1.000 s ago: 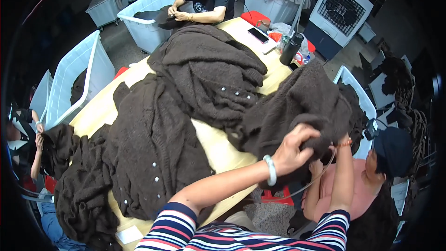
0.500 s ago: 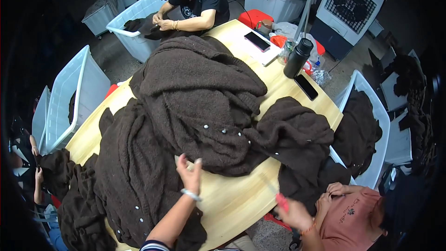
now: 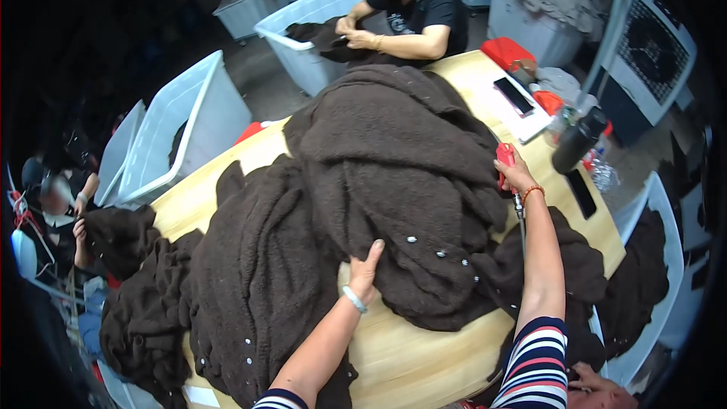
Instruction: Trimming loose threads and excess material from brown fabric items using scissors.
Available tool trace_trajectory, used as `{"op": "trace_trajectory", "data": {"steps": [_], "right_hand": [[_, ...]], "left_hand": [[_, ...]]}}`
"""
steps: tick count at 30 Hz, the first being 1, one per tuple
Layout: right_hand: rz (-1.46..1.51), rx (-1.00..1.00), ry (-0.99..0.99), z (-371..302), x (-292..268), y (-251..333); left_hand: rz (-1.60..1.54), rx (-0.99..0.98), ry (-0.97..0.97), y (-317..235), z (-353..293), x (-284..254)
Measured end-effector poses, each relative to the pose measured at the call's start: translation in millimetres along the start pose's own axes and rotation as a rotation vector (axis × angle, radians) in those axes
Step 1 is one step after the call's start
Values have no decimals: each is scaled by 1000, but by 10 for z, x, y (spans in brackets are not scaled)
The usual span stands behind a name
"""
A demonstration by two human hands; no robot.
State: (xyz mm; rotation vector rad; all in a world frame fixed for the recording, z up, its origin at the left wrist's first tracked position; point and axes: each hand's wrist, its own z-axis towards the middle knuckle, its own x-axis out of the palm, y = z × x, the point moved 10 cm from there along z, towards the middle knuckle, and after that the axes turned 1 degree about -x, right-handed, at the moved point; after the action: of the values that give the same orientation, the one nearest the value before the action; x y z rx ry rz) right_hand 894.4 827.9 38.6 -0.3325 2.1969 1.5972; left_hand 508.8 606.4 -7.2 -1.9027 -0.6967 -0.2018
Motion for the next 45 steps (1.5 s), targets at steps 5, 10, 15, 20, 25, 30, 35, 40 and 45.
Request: {"op": "trace_trajectory", "data": {"steps": [5, 10, 15, 20, 25, 30, 35, 40, 45], "right_hand": [[-149, -134, 249, -260, 860, -35], [17, 1, 425, -1093, 1793, 120], [220, -84, 426, -1562, 1774, 452], [342, -336, 530, -1843, 1431, 1570], [548, -366, 813, -2504, 1528, 3087], [400, -790, 782, -3491, 1431, 4215], [9, -635, 375, -4625, 1586, 4133], [-301, -563, 788, -5704, 3103, 2812], [-196, -329, 721, -5748, 3440, 1191]], "left_hand": [[-138, -118, 58, -80, 177, 333], [-172, -215, 122, 203, 737, -101], [-130, -174, 244, 110, 654, -265], [-466, -311, 692, -644, 404, 587], [-569, -214, 552, -1553, 570, 196], [-653, -133, 381, -2375, 658, -350], [-695, -231, 365, -1908, -770, -1615], [-669, -300, 380, -1175, -2733, -3295], [-656, -361, 301, -891, -3205, -3646]]}}
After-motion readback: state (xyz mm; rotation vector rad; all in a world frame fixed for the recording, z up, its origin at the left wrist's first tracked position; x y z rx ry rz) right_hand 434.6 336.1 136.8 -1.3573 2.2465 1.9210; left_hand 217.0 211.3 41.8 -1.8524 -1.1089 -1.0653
